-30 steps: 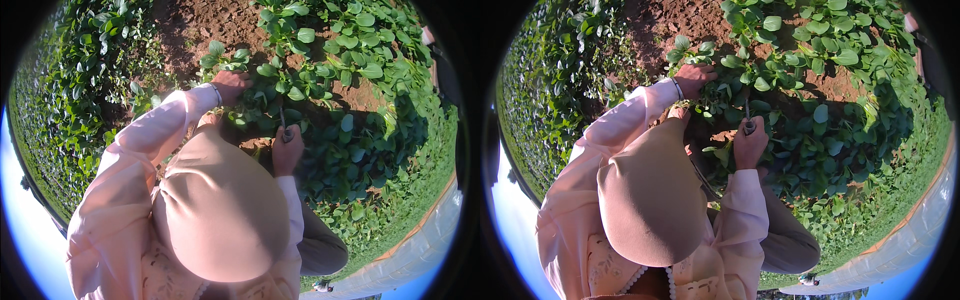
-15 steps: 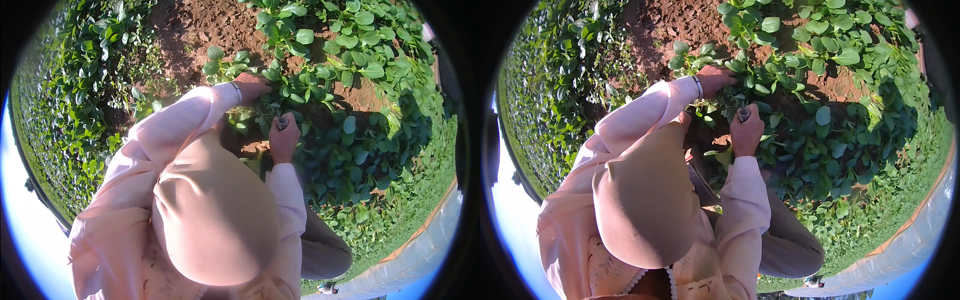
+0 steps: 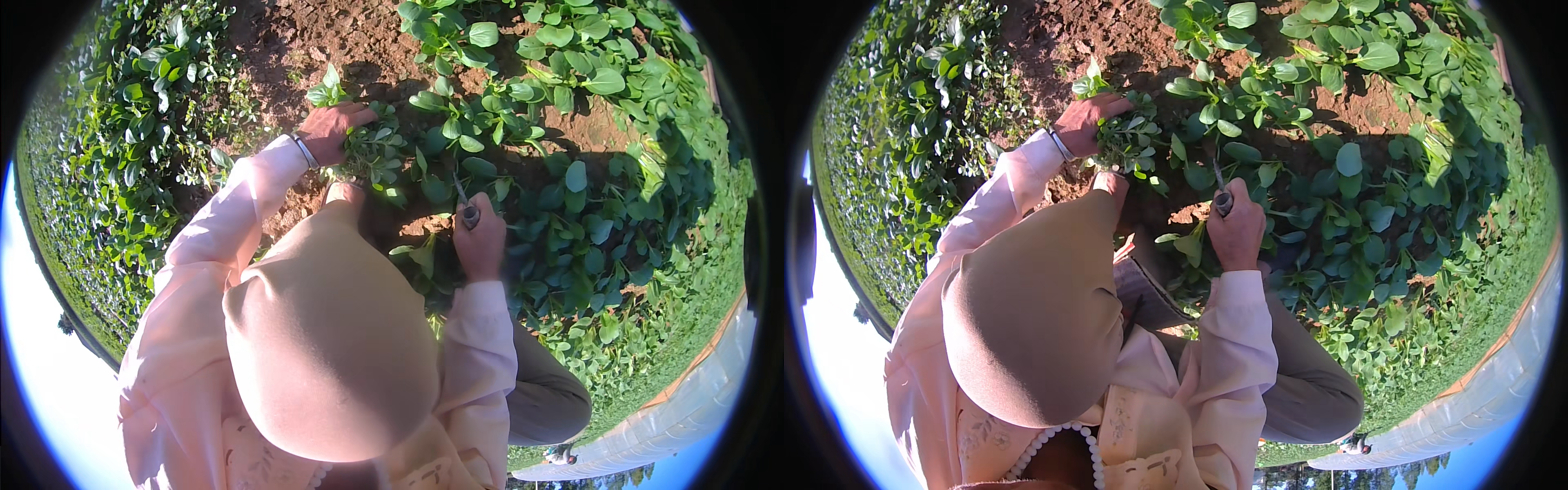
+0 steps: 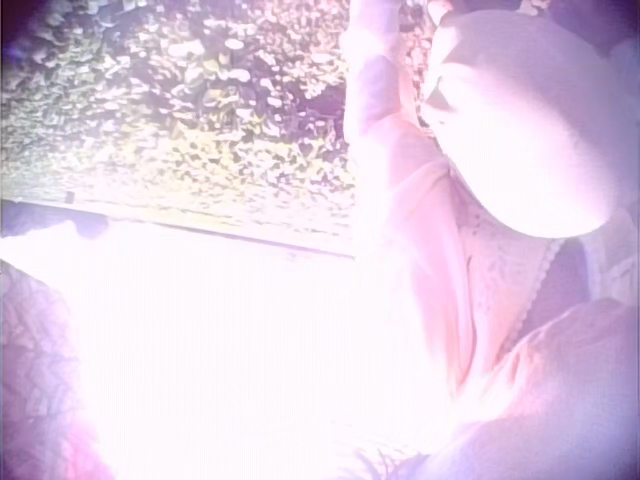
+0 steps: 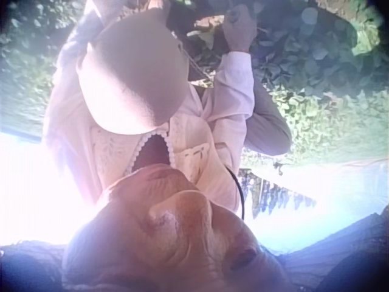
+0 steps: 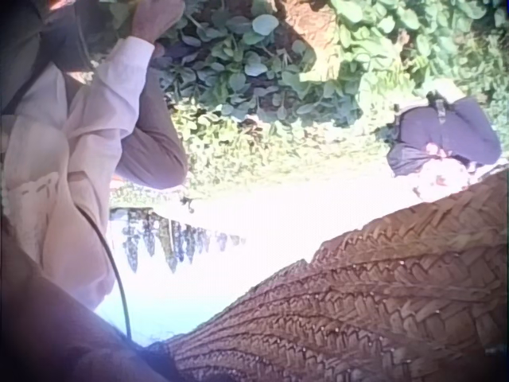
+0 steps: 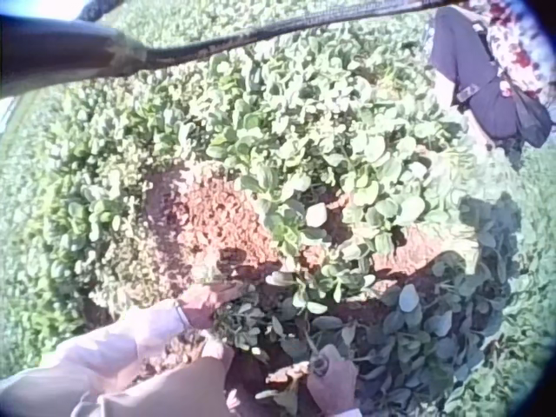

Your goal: The person pulls plants from the soil with a small digging tool and by hand, then places the collected greenery into a yellow bucket.

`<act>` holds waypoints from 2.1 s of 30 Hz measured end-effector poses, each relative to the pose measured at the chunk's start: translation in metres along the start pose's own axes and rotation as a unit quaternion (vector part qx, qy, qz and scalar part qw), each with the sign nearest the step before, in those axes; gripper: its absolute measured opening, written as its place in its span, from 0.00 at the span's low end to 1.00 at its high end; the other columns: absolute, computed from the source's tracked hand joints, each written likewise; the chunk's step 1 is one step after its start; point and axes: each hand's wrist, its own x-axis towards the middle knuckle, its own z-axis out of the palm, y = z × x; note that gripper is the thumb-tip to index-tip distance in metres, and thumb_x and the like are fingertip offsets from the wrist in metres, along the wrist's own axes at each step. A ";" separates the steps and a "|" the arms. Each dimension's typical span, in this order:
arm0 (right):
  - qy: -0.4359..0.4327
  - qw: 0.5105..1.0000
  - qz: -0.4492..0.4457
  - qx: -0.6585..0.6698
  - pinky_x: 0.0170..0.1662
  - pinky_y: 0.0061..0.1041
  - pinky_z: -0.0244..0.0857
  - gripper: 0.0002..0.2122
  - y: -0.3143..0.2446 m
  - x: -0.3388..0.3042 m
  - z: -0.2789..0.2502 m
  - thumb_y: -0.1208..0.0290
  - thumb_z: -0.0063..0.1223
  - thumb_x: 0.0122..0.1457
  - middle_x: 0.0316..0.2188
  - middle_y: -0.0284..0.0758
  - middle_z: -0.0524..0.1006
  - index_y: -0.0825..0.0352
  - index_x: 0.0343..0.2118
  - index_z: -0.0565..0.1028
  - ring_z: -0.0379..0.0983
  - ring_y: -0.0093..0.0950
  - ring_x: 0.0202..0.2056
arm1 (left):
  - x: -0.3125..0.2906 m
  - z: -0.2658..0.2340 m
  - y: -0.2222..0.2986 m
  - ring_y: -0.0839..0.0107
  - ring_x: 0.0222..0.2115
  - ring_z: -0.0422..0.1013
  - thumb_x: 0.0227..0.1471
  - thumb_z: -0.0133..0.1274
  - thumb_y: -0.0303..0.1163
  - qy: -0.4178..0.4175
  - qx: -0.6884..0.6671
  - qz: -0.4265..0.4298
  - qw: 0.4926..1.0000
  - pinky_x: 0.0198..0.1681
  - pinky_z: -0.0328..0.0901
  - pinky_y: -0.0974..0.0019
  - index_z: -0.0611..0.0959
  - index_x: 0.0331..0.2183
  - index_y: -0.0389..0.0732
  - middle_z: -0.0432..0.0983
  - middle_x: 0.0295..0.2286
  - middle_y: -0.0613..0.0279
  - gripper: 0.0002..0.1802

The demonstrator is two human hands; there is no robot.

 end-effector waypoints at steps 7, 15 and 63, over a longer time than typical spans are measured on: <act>-0.020 1.000 -0.004 -0.003 0.25 0.44 0.59 0.09 -0.007 -0.001 0.010 0.73 0.55 0.51 0.16 0.45 0.70 0.64 0.26 0.64 0.70 0.50 0.23 | -0.026 0.009 0.011 0.58 0.42 0.68 0.40 0.58 0.34 -0.011 0.024 -0.002 1.000 0.40 0.69 0.58 0.78 0.39 0.42 0.72 0.37 0.60 0.20; -0.023 0.999 0.046 0.012 0.27 0.45 0.62 0.08 -0.017 0.019 0.043 0.74 0.54 0.50 0.17 0.45 0.73 0.65 0.26 0.65 0.71 0.50 0.25 | 0.037 0.040 0.027 0.56 0.61 0.53 0.24 0.62 0.24 -0.048 0.056 0.084 0.994 0.55 0.64 0.54 0.80 0.37 0.42 0.59 0.58 0.62 0.28; 0.179 0.966 0.071 0.173 0.23 0.33 0.59 0.10 -0.028 0.074 0.037 0.77 0.54 0.52 0.13 0.42 0.67 0.68 0.24 0.62 0.67 0.46 0.18 | 0.167 0.014 0.019 0.57 0.44 0.73 0.34 0.59 0.30 0.056 0.074 -0.075 0.993 0.43 0.70 0.56 0.77 0.47 0.49 0.71 0.50 0.64 0.31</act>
